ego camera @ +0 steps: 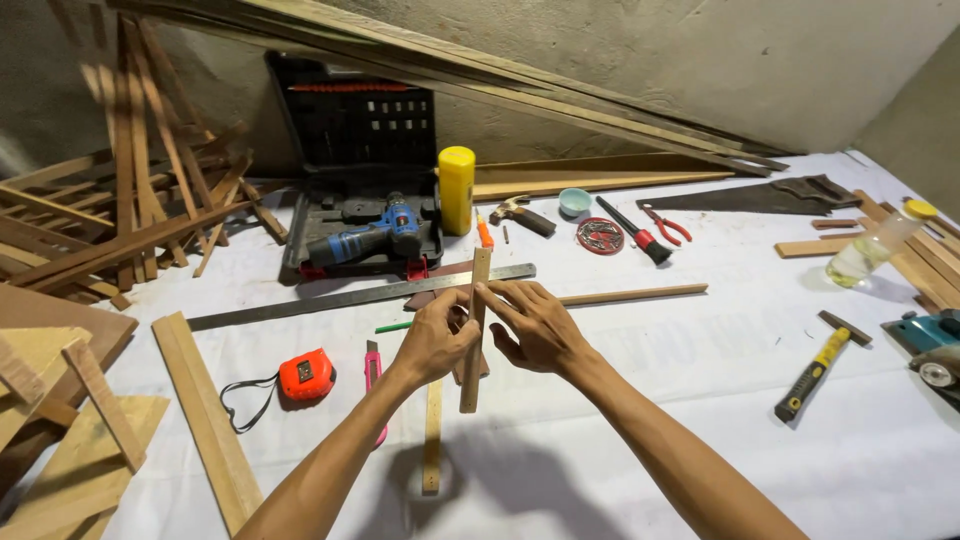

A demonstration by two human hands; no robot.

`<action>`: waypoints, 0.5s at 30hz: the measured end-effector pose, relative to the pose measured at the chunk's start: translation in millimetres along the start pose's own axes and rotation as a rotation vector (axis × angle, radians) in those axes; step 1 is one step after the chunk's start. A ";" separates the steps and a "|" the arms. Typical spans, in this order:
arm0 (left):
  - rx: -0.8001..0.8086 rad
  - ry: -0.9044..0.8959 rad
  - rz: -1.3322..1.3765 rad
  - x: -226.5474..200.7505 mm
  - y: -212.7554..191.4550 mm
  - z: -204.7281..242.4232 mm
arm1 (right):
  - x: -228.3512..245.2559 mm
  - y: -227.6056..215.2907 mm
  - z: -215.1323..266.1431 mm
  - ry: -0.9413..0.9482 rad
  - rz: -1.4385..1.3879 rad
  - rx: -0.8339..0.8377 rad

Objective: The person assembles a small wooden stool at a workbench. They mark a wood piece with a pencil, drill holes with a cordless drill, hammer nails into the joints, fit and press cross-brace pieces into the frame, then lift and reposition the stool to test its fit while handling loose wood strips.

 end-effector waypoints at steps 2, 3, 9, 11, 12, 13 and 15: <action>0.038 -0.005 0.032 -10.6 9.4 -6.3 | -5.6 -11.2 6.2 0.029 0.013 0.025; 0.060 -0.020 0.059 -15.0 15.0 -8.9 | -7.9 -16.3 10.4 0.044 0.013 0.050; 0.238 0.076 0.122 -35.0 78.9 -36.4 | -29.3 -57.4 66.2 0.183 0.163 0.045; 0.318 0.105 0.158 -41.5 101.9 -44.2 | -37.3 -71.7 86.6 0.226 0.191 0.057; 0.369 0.110 0.188 -44.2 112.6 -43.8 | -38.3 -77.9 96.7 0.247 0.190 0.074; 0.391 0.113 0.197 -46.0 123.0 -46.2 | -38.8 -85.6 105.0 0.267 0.200 0.079; 0.451 0.146 0.165 -49.2 142.3 -52.3 | -42.0 -99.2 117.8 0.283 0.219 0.065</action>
Point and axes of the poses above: each hand's wrist, its own z-axis away from the middle knuckle, its own y-axis out of the palm, x = y × z, the point moved 4 cm from there along -z, towards the middle knuckle, and after that the axes turned 5 degrees about y, right-handed, at the moved point
